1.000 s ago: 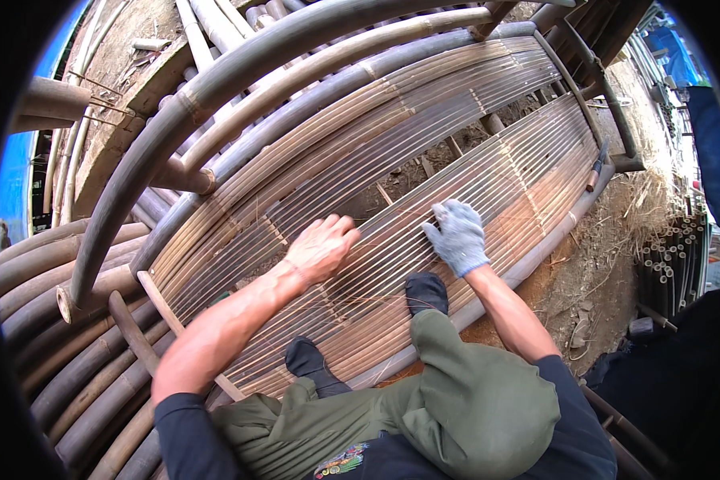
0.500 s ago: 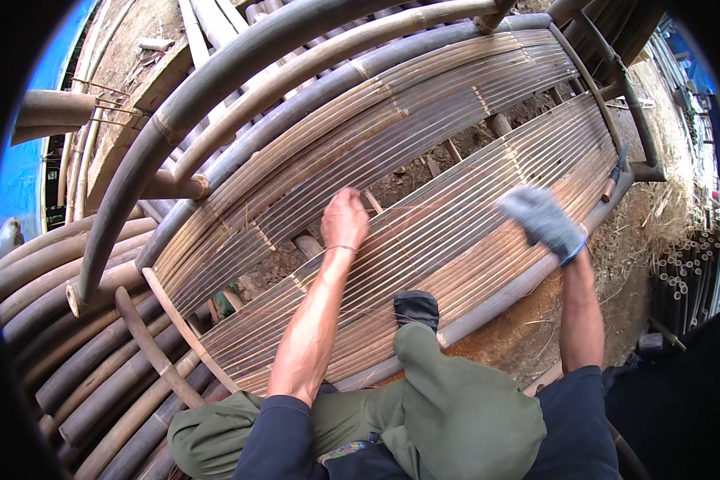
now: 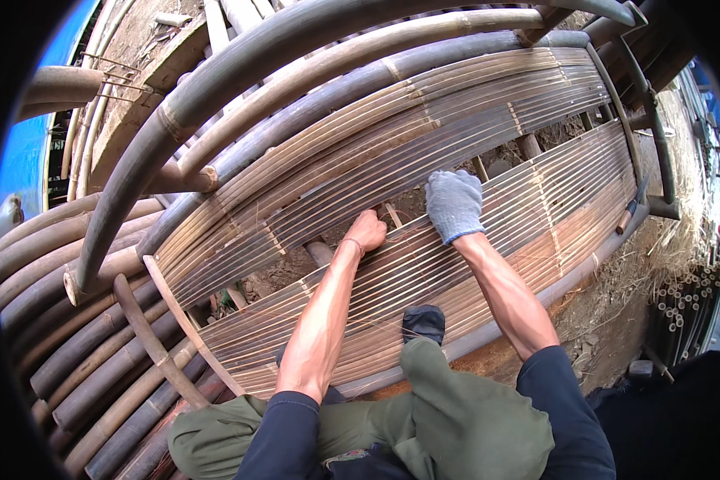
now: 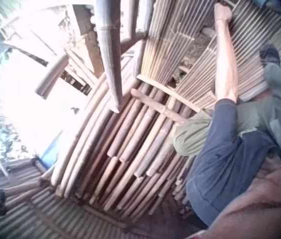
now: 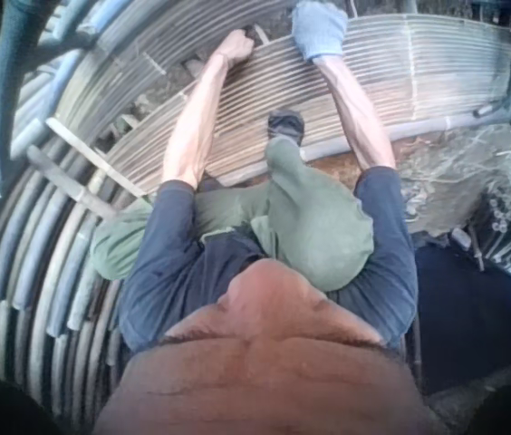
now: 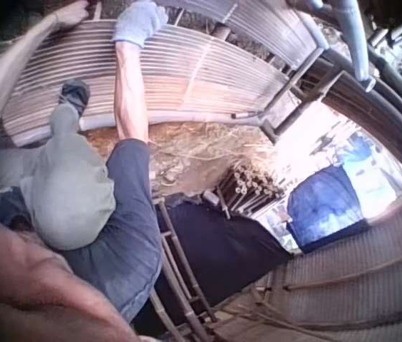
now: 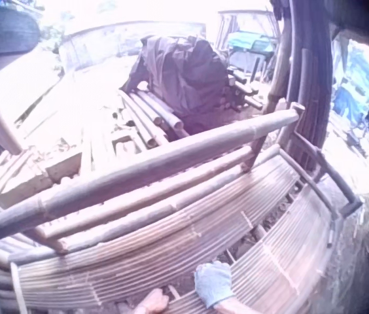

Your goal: The person weaves thin bamboo strips into a larger bamboo frame using both hands. They interlace the strips through the existing structure, occasionally using a small tool to adjust or tighten the weave.

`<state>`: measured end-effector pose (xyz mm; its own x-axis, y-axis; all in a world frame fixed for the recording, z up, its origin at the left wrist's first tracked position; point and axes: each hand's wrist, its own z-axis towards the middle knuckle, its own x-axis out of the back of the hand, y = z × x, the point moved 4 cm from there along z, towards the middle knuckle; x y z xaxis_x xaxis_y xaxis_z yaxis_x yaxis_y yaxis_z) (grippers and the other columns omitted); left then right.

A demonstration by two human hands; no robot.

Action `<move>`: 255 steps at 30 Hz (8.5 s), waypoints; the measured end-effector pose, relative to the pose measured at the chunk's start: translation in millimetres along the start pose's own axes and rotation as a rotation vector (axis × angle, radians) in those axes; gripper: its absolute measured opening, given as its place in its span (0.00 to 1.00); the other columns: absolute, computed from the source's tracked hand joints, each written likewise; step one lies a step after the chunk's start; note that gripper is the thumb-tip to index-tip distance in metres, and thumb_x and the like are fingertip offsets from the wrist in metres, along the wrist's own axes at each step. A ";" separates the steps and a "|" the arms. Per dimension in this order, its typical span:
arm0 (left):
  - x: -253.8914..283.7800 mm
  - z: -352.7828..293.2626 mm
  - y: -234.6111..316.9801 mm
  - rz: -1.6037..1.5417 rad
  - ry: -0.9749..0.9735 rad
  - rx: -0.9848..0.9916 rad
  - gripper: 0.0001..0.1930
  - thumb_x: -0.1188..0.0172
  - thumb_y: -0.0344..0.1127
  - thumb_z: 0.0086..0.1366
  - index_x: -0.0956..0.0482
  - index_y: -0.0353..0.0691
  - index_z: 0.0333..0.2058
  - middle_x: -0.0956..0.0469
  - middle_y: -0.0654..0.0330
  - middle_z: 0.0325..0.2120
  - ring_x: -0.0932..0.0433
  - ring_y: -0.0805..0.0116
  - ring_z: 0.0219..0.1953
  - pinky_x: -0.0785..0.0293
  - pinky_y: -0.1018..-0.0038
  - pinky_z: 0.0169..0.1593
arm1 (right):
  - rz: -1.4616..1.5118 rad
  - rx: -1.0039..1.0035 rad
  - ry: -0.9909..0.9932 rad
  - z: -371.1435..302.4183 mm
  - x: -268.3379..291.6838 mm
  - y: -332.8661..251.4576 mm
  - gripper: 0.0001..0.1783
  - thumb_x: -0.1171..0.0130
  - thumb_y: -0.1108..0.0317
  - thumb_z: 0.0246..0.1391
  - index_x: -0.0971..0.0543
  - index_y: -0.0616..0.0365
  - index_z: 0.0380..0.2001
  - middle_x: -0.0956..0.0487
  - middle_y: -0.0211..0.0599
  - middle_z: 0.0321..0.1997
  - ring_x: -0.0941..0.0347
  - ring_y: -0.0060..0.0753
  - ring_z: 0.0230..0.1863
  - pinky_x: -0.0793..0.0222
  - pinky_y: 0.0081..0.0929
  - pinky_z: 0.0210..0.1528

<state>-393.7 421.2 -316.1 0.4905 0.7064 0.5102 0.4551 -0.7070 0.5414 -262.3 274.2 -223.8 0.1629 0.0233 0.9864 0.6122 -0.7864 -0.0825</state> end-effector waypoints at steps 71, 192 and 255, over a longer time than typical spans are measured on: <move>2.2 -64.2 31.9 -0.496 0.452 0.126 0.19 0.48 0.47 0.69 0.21 0.39 0.47 0.19 0.46 0.43 0.20 0.48 0.48 0.27 0.60 0.52 | 0.321 -0.601 -0.228 -345.4 201.8 317.6 0.11 0.39 0.69 0.57 0.23 0.60 0.21 0.30 0.29 0.18 0.32 0.25 0.25 0.38 0.30 0.28; 0.3 46.8 185.9 -0.490 0.560 0.150 0.15 0.39 0.44 0.61 0.14 0.40 0.39 0.16 0.50 0.36 0.18 0.51 0.40 0.25 0.64 0.45 | 0.003 0.501 -0.129 -92.4 65.9 276.2 0.30 0.41 0.49 0.56 0.26 0.55 0.57 0.29 0.44 0.62 0.38 0.46 0.67 0.53 0.47 0.75; -22.0 55.7 205.5 -0.150 0.216 0.180 0.17 0.57 0.45 0.73 0.20 0.51 0.48 0.18 0.56 0.44 0.26 0.50 0.48 0.47 0.46 0.57 | 1.170 0.113 -0.183 29.9 122.9 192.8 0.14 0.42 0.61 0.61 0.19 0.63 0.34 0.18 0.49 0.42 0.21 0.35 0.37 0.25 0.32 0.41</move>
<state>-269.6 258.5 -253.3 0.2474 0.7802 0.5745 0.6437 -0.5755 0.5044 -101.0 143.9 -122.7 0.7704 -0.5777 0.2697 0.0818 -0.3299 -0.9405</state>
